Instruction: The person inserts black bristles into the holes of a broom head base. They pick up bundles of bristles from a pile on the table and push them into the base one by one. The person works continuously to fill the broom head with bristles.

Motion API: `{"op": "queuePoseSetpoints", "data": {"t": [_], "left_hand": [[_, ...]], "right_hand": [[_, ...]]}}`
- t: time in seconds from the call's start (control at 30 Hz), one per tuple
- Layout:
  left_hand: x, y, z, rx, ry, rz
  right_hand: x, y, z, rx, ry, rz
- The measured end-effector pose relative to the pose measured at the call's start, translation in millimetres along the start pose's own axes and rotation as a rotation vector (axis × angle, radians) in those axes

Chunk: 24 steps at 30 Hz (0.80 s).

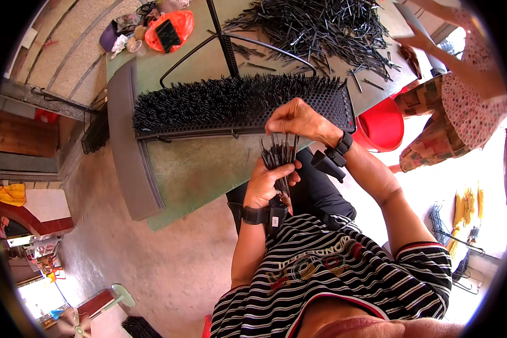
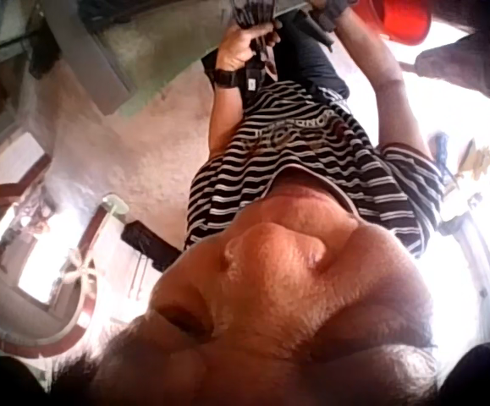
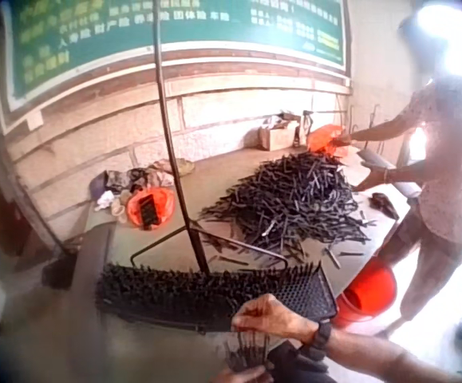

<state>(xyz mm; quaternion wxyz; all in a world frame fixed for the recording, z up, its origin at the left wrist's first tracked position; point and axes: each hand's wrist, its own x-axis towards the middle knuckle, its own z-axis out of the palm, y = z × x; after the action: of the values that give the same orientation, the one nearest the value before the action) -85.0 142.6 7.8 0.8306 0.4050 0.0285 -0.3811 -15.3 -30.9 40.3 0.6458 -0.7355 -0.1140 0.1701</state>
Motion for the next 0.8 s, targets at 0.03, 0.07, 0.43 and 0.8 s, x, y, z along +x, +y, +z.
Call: {"op": "queuePoseSetpoints", "data": {"t": [0.03,0.07,0.43,0.8], "left_hand": [[-1,-1,0,0.014,0.017,-0.002],[-2,-2,-1,0.026,0.030,-0.006],[-4,-6,-13,0.070,0.182,-0.041],[-7,-4,-19,0.030,0.217,-0.013]], "right_hand": [[1,-4,3,0.093,0.070,0.035],[2,-7,6,0.082,0.199,0.001],[23,-7,28,-0.411,0.696,-0.495],[29,4,27,-0.960,0.488,-0.678]]}}
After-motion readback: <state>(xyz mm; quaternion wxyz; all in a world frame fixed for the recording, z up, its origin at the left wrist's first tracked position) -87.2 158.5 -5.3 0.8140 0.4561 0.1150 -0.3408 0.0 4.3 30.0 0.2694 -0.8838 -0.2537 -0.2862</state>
